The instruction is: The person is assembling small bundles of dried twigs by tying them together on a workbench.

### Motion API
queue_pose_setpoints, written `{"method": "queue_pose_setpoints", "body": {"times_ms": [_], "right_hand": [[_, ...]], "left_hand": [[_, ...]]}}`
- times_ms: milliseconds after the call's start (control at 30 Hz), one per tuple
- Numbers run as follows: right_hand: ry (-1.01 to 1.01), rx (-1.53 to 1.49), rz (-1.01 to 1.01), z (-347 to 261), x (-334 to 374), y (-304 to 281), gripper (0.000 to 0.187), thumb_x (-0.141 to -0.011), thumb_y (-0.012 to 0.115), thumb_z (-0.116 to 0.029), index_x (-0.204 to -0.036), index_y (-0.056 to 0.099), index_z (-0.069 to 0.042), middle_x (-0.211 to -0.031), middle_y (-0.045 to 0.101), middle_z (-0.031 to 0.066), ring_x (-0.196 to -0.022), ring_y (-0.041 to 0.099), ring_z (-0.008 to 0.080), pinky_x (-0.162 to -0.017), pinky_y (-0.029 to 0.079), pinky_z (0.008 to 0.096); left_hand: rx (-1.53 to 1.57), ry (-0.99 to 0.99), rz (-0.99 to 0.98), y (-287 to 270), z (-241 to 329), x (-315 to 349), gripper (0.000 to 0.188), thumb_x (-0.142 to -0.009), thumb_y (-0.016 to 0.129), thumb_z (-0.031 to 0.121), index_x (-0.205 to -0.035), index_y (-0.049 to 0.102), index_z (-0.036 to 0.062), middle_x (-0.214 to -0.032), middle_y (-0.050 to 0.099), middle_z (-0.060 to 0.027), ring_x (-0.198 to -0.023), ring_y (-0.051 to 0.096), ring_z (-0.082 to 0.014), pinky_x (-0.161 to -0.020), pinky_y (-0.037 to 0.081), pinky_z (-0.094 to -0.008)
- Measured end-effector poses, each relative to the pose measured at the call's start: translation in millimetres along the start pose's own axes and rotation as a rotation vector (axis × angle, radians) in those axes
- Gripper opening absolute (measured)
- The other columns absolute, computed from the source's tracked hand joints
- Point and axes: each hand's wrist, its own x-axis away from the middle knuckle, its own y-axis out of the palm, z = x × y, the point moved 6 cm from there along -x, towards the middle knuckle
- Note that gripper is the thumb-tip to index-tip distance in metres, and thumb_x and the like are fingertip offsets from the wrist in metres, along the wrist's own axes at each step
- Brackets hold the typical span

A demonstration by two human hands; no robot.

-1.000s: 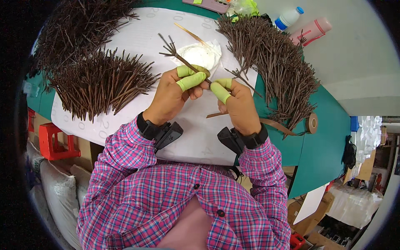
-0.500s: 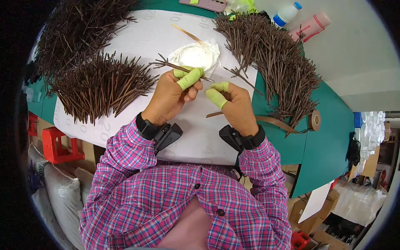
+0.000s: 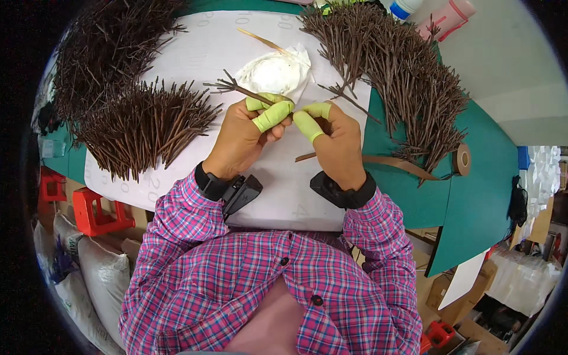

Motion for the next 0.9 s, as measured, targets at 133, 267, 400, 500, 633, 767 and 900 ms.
{"method": "queue_pose_setpoints", "body": {"times_ms": [133, 267, 400, 500, 633, 767, 900], "right_hand": [[0.335, -0.266, -0.053, 21, 0, -8, 0.018, -0.088, 0.047, -0.016, -0.084, 0.054, 0.0, -0.071, 0.049, -0.0004, -0.05, 0.037, 0.0045, -0.046, 0.028, 0.0186], [0.408, -0.463, 0.028, 29, 0, -11, 0.02, -0.087, 0.047, -0.017, -0.079, 0.054, -0.001, -0.064, 0.046, -0.0029, -0.049, 0.035, 0.0035, -0.045, 0.027, 0.018], [0.265, -0.395, 0.062, 20, 1, -13, 0.018, -0.086, 0.049, -0.016, -0.081, 0.055, 0.0, -0.062, 0.045, -0.0039, -0.05, 0.034, 0.0026, -0.045, 0.026, 0.0175], [0.174, -0.242, 0.052, 16, 2, -15, 0.02, -0.088, 0.045, -0.017, -0.086, 0.055, 0.0, -0.066, 0.047, -0.0024, -0.05, 0.035, 0.0034, -0.046, 0.027, 0.018], [0.113, -0.16, 0.06, 8, 2, -14, 0.015, -0.086, 0.047, -0.012, -0.092, 0.055, 0.0, -0.071, 0.05, -0.002, -0.053, 0.038, 0.0028, -0.047, 0.029, 0.0171], [-0.074, -0.103, 0.147, -1, 0, -3, 0.014, -0.084, 0.051, -0.006, -0.094, 0.056, 0.001, -0.072, 0.051, -0.0029, -0.056, 0.039, 0.0021, -0.049, 0.029, 0.0162], [-0.082, -0.038, 0.181, -1, 2, -7, 0.015, -0.083, 0.051, -0.004, -0.096, 0.057, 0.0, -0.071, 0.05, -0.0035, -0.057, 0.038, 0.0021, -0.049, 0.029, 0.0167]], "left_hand": [[0.068, -0.015, -0.039, 1, -3, -1, 0.017, -0.081, 0.057, 0.012, -0.094, 0.058, 0.0006, -0.071, 0.059, -0.0037, -0.057, 0.049, -0.0055, -0.051, 0.038, -0.017], [0.176, -0.04, -0.043, 0, -5, -4, 0.015, -0.082, 0.056, 0.013, -0.091, 0.058, 0.0012, -0.07, 0.058, -0.0036, -0.055, 0.048, -0.0054, -0.049, 0.037, -0.0168], [0.212, -0.049, -0.004, -3, -6, -6, 0.013, -0.083, 0.056, 0.016, -0.085, 0.057, 0.0027, -0.067, 0.056, -0.0024, -0.049, 0.044, -0.0044, -0.045, 0.034, -0.0162], [0.191, -0.071, 0.03, -7, -7, -6, 0.014, -0.083, 0.056, 0.017, -0.082, 0.057, 0.0038, -0.065, 0.056, -0.0019, -0.047, 0.043, -0.0043, -0.044, 0.033, -0.0168], [0.19, -0.054, 0.067, -8, -7, -8, 0.012, -0.083, 0.056, 0.014, -0.084, 0.058, 0.0018, -0.065, 0.057, -0.0037, -0.047, 0.045, -0.0061, -0.043, 0.033, -0.0183], [0.119, -0.038, 0.129, -14, -4, -5, 0.014, -0.082, 0.057, 0.016, -0.082, 0.058, 0.0019, -0.064, 0.056, -0.0028, -0.048, 0.045, -0.006, -0.043, 0.034, -0.0186], [-0.086, 0.017, 0.12, -11, 0, -3, 0.017, -0.082, 0.057, 0.018, -0.083, 0.057, 0.0014, -0.065, 0.055, -0.0012, -0.05, 0.045, -0.0056, -0.045, 0.035, -0.0188]]}}
